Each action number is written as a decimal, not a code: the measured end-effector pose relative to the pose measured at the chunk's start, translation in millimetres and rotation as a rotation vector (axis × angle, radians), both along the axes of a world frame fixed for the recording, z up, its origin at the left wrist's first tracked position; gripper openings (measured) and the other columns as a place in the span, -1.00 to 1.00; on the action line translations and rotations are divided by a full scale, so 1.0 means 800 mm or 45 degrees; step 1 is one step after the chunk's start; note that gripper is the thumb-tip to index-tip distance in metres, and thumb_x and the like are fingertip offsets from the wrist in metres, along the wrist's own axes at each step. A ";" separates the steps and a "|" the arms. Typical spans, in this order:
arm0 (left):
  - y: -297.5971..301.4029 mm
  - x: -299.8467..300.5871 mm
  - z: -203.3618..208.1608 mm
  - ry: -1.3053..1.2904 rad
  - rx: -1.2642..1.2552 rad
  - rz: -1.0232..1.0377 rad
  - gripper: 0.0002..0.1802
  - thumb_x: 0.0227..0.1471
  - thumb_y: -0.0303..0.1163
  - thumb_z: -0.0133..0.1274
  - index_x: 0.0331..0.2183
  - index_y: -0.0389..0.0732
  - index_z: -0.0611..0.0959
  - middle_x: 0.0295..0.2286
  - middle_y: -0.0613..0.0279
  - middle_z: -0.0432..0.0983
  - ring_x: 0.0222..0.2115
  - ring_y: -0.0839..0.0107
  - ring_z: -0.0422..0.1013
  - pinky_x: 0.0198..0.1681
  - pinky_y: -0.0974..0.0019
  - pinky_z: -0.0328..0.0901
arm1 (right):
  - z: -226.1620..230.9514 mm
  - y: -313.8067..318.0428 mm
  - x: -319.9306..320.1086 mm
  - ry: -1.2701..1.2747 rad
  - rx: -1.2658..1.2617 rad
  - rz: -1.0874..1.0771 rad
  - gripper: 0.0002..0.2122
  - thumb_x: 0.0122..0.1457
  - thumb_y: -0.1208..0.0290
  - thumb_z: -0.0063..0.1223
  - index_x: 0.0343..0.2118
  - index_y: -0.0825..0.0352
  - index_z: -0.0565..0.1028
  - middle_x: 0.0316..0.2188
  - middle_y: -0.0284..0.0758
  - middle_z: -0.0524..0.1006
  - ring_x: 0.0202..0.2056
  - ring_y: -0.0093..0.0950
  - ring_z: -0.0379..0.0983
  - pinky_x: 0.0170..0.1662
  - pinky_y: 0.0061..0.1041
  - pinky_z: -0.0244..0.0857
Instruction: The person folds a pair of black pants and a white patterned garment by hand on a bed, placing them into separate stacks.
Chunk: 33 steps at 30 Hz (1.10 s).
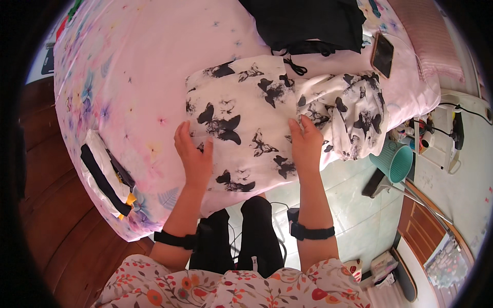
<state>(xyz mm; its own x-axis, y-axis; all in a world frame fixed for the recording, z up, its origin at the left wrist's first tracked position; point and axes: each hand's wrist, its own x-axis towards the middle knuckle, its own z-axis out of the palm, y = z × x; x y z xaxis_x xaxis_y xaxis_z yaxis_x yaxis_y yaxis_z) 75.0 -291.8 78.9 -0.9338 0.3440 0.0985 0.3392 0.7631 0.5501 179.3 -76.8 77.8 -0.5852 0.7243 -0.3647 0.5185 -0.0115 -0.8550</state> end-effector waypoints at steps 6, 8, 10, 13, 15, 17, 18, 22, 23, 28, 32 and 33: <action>-0.010 -0.016 -0.019 -0.393 0.090 0.149 -0.36 -0.09 -0.34 0.19 0.00 -0.33 0.30 -0.07 -0.07 0.30 -0.04 0.08 0.24 0.00 0.19 0.16 | -0.026 0.001 0.019 -0.201 0.480 0.127 -0.71 0.03 0.47 0.09 -0.18 0.45 0.43 -0.35 -0.08 0.50 -0.31 -0.13 0.44 -0.22 -0.36 0.30; -0.006 -0.022 -0.015 -0.801 0.162 0.413 -0.45 -0.06 -0.29 0.18 -0.08 -0.35 0.38 -0.21 -0.05 0.44 -0.18 0.17 0.38 -0.09 0.25 0.24 | -0.022 0.003 0.030 -0.207 0.548 0.190 -0.59 -0.04 0.54 0.12 -0.06 0.39 0.37 -0.17 -0.11 0.41 -0.15 -0.18 0.37 -0.14 -0.35 0.28; -0.010 -0.024 -0.011 -0.855 0.161 0.389 -0.52 -0.02 -0.30 0.14 -0.11 -0.36 0.41 -0.26 -0.03 0.47 -0.24 0.19 0.40 -0.13 0.26 0.26 | 0.007 -0.004 0.026 -0.155 0.468 0.122 -0.59 -0.04 0.54 0.11 -0.06 0.38 0.36 -0.17 -0.13 0.39 -0.15 -0.19 0.36 -0.13 -0.33 0.27; -0.020 -0.013 -0.029 -0.873 0.401 0.215 -0.62 0.05 -0.33 0.07 -0.14 -0.37 0.44 -0.31 0.00 0.51 -0.28 0.22 0.42 -0.16 0.28 0.28 | 0.013 0.021 0.047 -0.112 0.792 0.052 -0.56 -0.07 0.55 0.13 -0.05 0.35 0.34 -0.06 -0.13 0.32 -0.04 -0.19 0.30 0.00 -0.33 0.18; -0.031 -0.021 -0.040 -0.829 0.637 0.070 -0.65 0.07 -0.36 0.04 -0.14 -0.37 0.45 -0.30 0.00 0.50 -0.28 0.22 0.42 -0.16 0.29 0.28 | 0.006 0.068 0.077 -0.181 1.022 -0.081 -0.53 -0.08 0.53 0.17 -0.03 0.34 0.34 0.01 -0.13 0.29 0.05 -0.17 0.21 0.08 -0.24 0.09; -0.052 -0.046 -0.040 -0.683 0.358 0.058 -0.68 0.10 -0.43 -0.03 -0.12 -0.41 0.43 -0.23 -0.03 0.47 -0.24 0.25 0.40 -0.15 0.34 0.27 | 0.000 0.117 0.105 -0.335 1.264 -0.222 -0.52 -0.05 0.40 0.18 -0.01 0.32 0.33 0.04 -0.13 0.28 0.10 -0.17 0.16 0.11 -0.14 0.01; -0.061 -0.059 -0.038 -0.677 0.362 0.052 -0.68 0.10 -0.43 -0.03 -0.12 -0.41 0.43 -0.23 -0.03 0.47 -0.24 0.25 0.40 -0.15 0.34 0.27 | -0.009 0.141 0.118 -0.452 1.265 -0.283 -0.51 -0.02 0.33 0.17 0.00 0.32 0.32 0.04 -0.12 0.28 0.11 -0.17 0.14 0.11 -0.12 0.00; -0.042 -0.066 -0.022 -0.245 -0.010 0.054 -0.47 0.04 -0.45 0.00 0.04 -0.36 0.28 0.01 -0.14 0.21 0.01 0.07 0.19 0.03 0.17 0.12 | -0.039 0.211 0.154 -0.516 0.871 -0.227 -0.42 0.04 0.14 0.14 0.06 0.35 0.27 0.03 -0.08 0.28 0.05 -0.17 0.21 0.09 -0.23 0.07; -0.028 -0.059 -0.015 -0.023 -0.250 0.026 -0.38 0.00 -0.45 0.02 0.10 -0.33 0.21 0.08 -0.15 0.10 0.08 0.00 0.09 0.09 0.08 0.05 | -0.041 0.218 0.158 -0.379 0.475 -0.142 -0.39 0.03 0.13 0.15 0.08 0.36 0.24 0.02 -0.07 0.28 0.02 -0.17 0.24 0.07 -0.27 0.11; 0.050 0.010 0.001 0.082 -0.219 -0.541 -0.28 -0.01 -0.17 0.01 0.16 -0.12 0.18 0.17 -0.11 -0.05 0.18 -0.07 -0.11 0.17 -0.25 -0.27 | -0.041 0.202 0.149 -0.332 0.311 -0.493 -0.28 -0.05 0.12 0.25 0.11 0.39 0.20 -0.04 -0.04 0.32 -0.02 -0.19 0.27 0.04 -0.34 0.17; 0.088 0.043 -0.017 -0.088 -0.391 -0.739 -0.20 -0.05 0.01 0.03 0.17 -0.06 0.19 0.22 -0.01 -0.18 0.23 -0.07 -0.26 0.17 -0.30 -0.39 | -0.053 0.216 0.149 -0.467 0.621 -0.440 -0.23 -0.12 0.14 0.31 0.11 0.40 0.19 -0.06 -0.02 0.34 -0.06 -0.22 0.32 -0.02 -0.35 0.22; 0.092 0.046 -0.023 -0.170 -0.481 -0.773 -0.19 -0.05 0.05 0.01 0.18 -0.05 0.18 0.22 -0.01 -0.19 0.23 -0.09 -0.27 0.16 -0.31 -0.41 | -0.052 0.219 0.148 -0.504 0.611 -0.312 -0.23 -0.14 0.14 0.32 0.11 0.40 0.19 -0.06 -0.02 0.35 -0.09 -0.23 0.35 -0.04 -0.36 0.24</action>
